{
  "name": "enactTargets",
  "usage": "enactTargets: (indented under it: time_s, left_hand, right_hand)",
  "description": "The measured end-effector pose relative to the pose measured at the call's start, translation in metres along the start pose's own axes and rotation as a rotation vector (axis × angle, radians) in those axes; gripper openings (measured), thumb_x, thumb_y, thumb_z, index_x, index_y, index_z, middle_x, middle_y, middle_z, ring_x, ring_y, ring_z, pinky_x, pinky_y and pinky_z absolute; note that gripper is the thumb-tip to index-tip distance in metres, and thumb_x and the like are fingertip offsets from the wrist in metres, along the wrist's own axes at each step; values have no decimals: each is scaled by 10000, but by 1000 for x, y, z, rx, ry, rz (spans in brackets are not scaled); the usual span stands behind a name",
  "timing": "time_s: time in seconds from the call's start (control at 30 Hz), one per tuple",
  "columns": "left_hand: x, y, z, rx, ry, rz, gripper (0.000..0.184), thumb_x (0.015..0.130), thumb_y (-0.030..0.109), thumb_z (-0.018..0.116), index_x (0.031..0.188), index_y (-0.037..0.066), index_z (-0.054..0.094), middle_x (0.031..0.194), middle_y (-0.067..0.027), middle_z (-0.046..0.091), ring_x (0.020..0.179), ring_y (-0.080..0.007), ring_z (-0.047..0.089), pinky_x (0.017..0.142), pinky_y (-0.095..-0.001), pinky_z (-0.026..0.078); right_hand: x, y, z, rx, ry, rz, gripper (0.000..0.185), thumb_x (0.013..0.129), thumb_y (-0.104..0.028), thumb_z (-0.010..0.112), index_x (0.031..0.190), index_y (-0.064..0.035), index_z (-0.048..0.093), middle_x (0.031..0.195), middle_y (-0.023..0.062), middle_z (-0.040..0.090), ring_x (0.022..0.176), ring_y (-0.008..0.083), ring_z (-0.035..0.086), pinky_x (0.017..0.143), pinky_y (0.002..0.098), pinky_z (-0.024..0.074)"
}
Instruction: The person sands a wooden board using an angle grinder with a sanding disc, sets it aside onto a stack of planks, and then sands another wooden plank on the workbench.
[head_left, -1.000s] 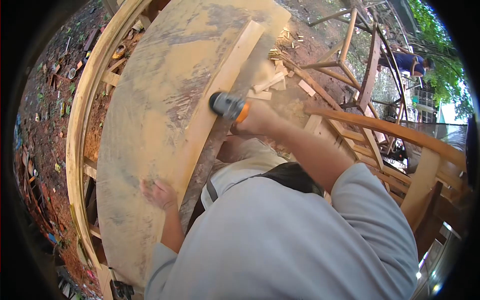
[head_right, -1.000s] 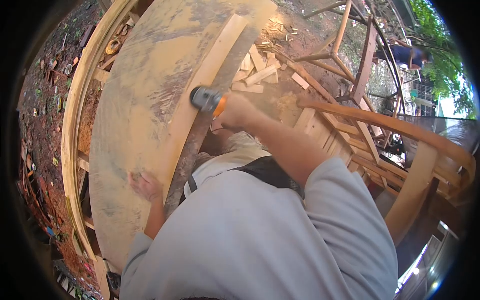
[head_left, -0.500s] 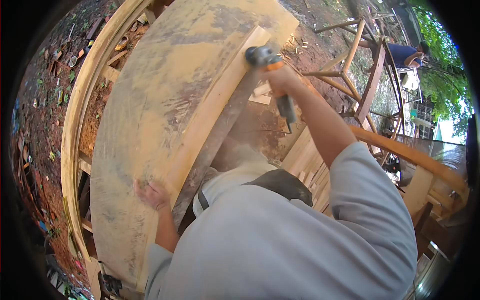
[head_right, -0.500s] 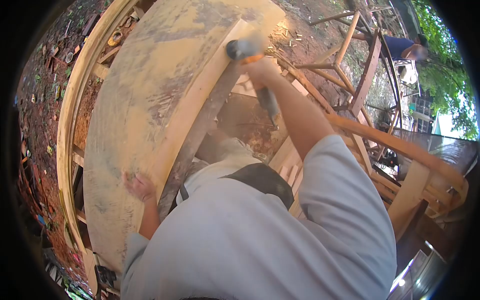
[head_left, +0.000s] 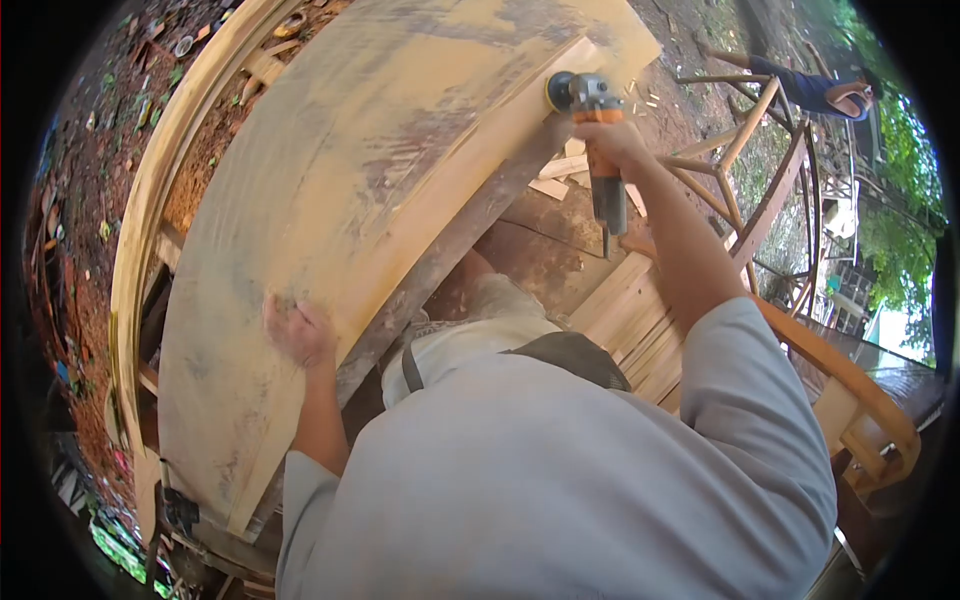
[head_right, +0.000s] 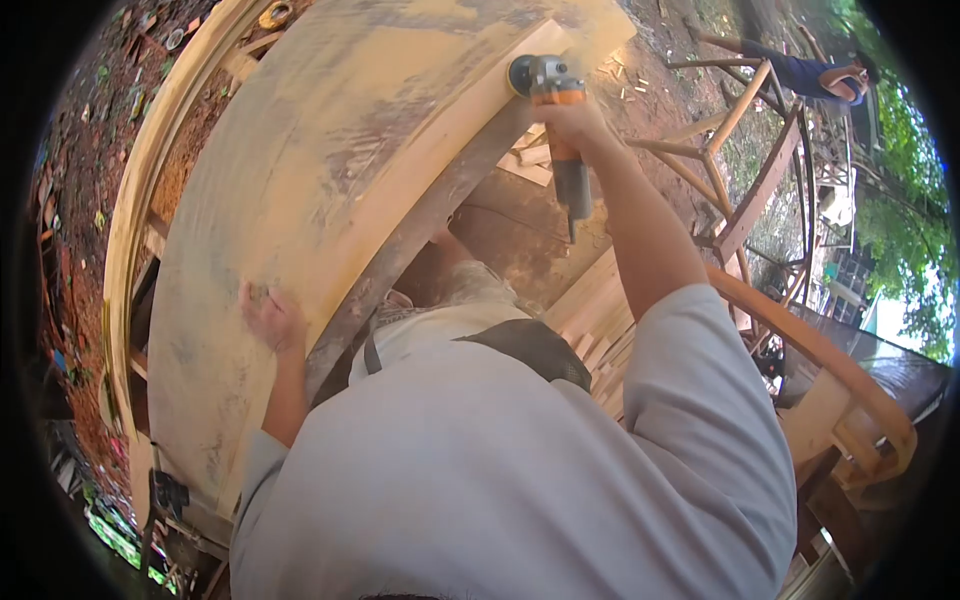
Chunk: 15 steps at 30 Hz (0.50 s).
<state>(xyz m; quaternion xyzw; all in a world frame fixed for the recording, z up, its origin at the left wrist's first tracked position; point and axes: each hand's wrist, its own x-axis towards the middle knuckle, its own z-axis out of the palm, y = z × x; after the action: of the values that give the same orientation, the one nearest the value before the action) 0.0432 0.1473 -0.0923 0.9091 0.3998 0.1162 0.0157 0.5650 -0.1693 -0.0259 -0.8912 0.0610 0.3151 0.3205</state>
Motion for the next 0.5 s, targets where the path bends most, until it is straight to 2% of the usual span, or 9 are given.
enactTargets:
  time_s: [0.13,0.17,0.23,0.27,0.3,0.33,0.4,0.43,0.5]
  left_hand:
    - [0,2,-7,-30,24,-42,347,967,277,617,811,-11,730,1406,-180,581,1307,-383,532,1064,-539,419]
    - [-1,0,-4,-50,52,-28,352,972,281,622,807,-12,727,1395,-177,589,1304,-387,534,1062,-534,421]
    - [-1,-5,-1,-66,89,-26,358,976,285,628,802,-13,724,1384,-174,597,1301,-391,536,1059,-529,422]
    - [-2,-8,-3,-211,113,-24,343,989,254,627,809,-25,712,1367,-183,601,1279,-392,543,1053,-510,425]
    - [-5,-12,-5,-357,135,-21,329,1001,223,626,815,-38,701,1350,-192,606,1258,-394,550,1046,-491,427]
    - [-8,-16,-7,-353,138,-30,329,1001,223,626,815,-38,701,1350,-192,606,1258,-394,550,1046,-491,427]
    - [-13,-25,-16,-817,305,-249,258,1019,160,620,893,-59,672,1328,-210,606,1204,-366,568,1027,-453,432]
    - [-23,-32,-28,-814,312,-257,258,1019,160,620,893,-59,672,1328,-210,606,1204,-366,568,1027,-453,432]
    - [-38,-49,-57,-871,406,-378,201,1029,122,604,975,-68,639,1315,-212,606,1164,-332,576,1014,-408,434]
  right_hand:
    - [-111,-23,55,0,-121,-7,309,750,-155,846,1034,-56,773,853,20,713,719,136,655,651,325,533]
    - [-116,-3,75,15,-115,-106,299,729,-160,847,993,-47,765,799,18,696,667,137,640,608,323,518]
    - [-170,-13,97,-7,-198,-108,302,724,-171,845,986,-46,763,802,23,698,668,135,640,610,323,517]
    - [-194,-16,113,-22,-274,-95,305,719,-181,842,980,-46,760,806,27,700,669,134,640,611,324,516]
    - [-211,-14,135,-274,-167,-149,338,713,-238,851,974,-45,754,788,39,696,684,147,648,634,325,529]
    - [-229,-10,150,-279,-173,-155,338,713,-238,851,974,-45,754,788,39,696,684,147,648,634,325,529]
    - [-290,-30,174,-335,-328,-201,361,716,-265,819,1002,-58,742,879,123,755,812,258,743,725,387,567]
    - [-305,-22,190,-341,-333,-209,361,716,-265,819,1002,-58,742,879,123,755,812,258,743,725,387,567]
    - [-333,-13,225,-458,-422,-363,345,719,-283,818,980,-70,744,896,170,757,857,313,753,757,418,577]
